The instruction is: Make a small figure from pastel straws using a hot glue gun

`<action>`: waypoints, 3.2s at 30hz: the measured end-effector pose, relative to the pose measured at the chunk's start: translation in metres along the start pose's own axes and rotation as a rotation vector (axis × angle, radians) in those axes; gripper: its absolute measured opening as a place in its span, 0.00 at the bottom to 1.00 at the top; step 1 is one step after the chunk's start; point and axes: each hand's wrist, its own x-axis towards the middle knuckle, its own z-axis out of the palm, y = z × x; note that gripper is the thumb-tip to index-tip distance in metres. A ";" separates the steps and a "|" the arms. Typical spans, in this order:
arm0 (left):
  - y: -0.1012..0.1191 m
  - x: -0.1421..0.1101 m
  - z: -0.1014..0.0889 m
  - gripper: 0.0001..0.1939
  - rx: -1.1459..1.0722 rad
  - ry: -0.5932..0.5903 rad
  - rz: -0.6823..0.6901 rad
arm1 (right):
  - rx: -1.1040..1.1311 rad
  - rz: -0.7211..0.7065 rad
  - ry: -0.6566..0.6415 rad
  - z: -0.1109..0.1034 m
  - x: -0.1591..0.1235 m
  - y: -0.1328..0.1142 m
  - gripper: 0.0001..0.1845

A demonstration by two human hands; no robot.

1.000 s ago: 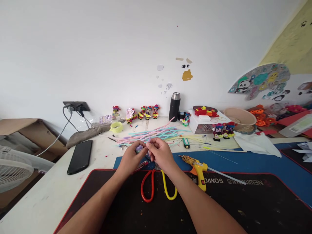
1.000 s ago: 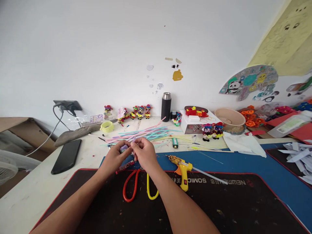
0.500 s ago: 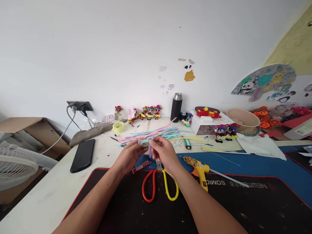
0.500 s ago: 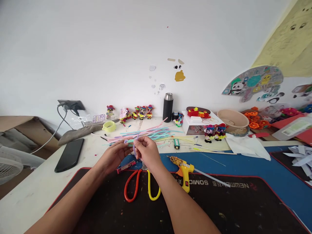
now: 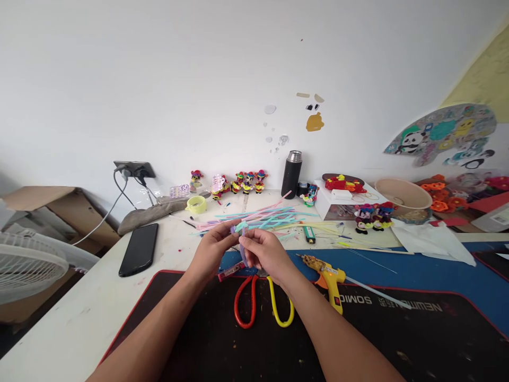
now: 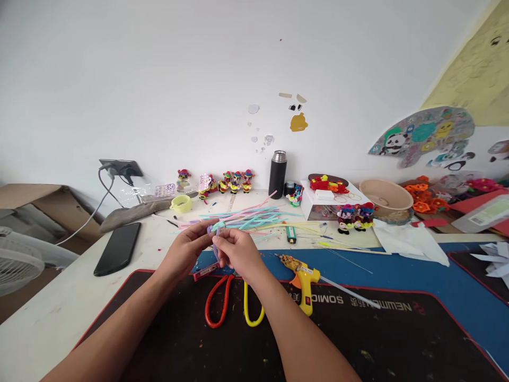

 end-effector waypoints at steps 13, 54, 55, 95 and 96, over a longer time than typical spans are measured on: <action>-0.005 0.000 -0.004 0.23 0.061 -0.053 0.022 | -0.050 0.060 -0.040 0.000 0.000 0.003 0.20; 0.005 -0.003 -0.003 0.21 0.296 -0.006 0.101 | -0.154 0.133 -0.008 0.001 -0.002 0.002 0.20; 0.005 -0.003 -0.004 0.21 0.267 -0.003 0.092 | -0.154 0.133 -0.009 0.001 -0.002 0.003 0.20; 0.003 -0.001 -0.001 0.24 0.001 0.069 -0.009 | -0.565 -0.178 -0.026 0.004 -0.003 0.012 0.10; 0.003 0.000 -0.002 0.24 -0.011 0.072 -0.015 | -0.571 -0.172 -0.027 0.003 -0.003 0.013 0.11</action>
